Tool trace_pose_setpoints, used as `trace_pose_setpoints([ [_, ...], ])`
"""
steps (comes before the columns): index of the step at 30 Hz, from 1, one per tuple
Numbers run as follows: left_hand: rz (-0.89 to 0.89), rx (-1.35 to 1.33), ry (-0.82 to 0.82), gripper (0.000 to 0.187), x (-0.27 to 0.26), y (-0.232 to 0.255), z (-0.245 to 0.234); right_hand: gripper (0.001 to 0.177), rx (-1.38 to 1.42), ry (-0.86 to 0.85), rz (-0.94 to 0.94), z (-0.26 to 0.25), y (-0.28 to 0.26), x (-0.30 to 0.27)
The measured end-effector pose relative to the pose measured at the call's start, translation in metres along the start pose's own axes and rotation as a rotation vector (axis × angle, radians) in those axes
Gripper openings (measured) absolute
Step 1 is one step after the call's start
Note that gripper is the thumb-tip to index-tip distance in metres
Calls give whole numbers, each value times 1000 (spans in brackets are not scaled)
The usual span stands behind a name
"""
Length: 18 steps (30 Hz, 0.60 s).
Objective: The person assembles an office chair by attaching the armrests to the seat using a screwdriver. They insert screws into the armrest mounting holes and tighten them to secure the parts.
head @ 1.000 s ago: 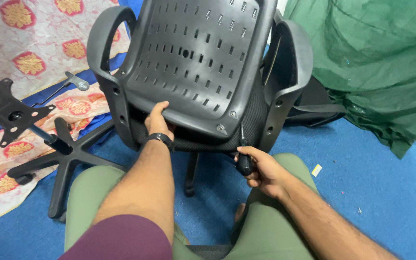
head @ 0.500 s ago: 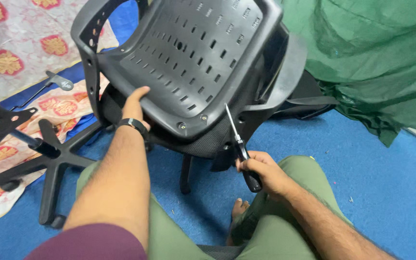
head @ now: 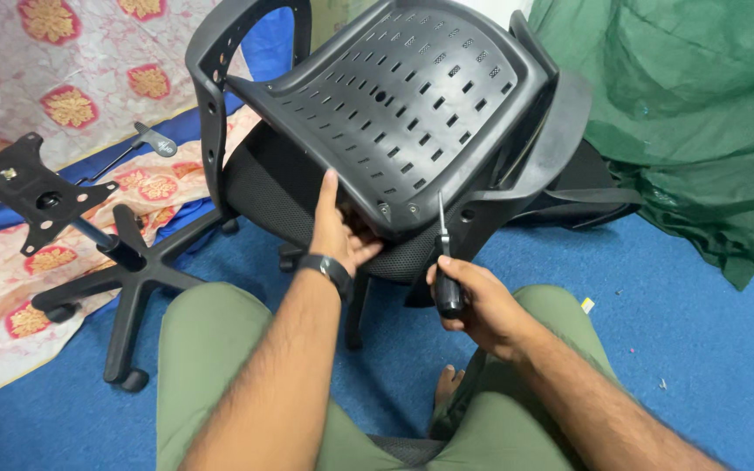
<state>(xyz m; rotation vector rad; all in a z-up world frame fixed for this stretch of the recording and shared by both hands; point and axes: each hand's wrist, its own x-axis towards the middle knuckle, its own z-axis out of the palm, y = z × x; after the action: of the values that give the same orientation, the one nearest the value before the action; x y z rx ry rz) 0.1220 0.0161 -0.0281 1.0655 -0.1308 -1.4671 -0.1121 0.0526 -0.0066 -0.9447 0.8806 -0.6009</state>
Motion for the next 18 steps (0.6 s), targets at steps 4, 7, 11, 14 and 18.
trace_pose_setpoints([
  [4,-299,-287,-53,64,-33,-80,-8,34,153,59,-94,23,-4,9],
  [7,-265,-423,-266,34,-44,-109,12,29,197,134,-258,42,-1,15],
  [11,-304,-576,-232,24,-40,-118,33,26,-44,192,-536,50,10,10],
  [14,-203,-598,-368,28,-35,-126,35,26,-224,235,-666,48,14,4],
  [18,-153,-531,-266,30,-32,-137,32,23,-321,273,-833,54,10,3],
])
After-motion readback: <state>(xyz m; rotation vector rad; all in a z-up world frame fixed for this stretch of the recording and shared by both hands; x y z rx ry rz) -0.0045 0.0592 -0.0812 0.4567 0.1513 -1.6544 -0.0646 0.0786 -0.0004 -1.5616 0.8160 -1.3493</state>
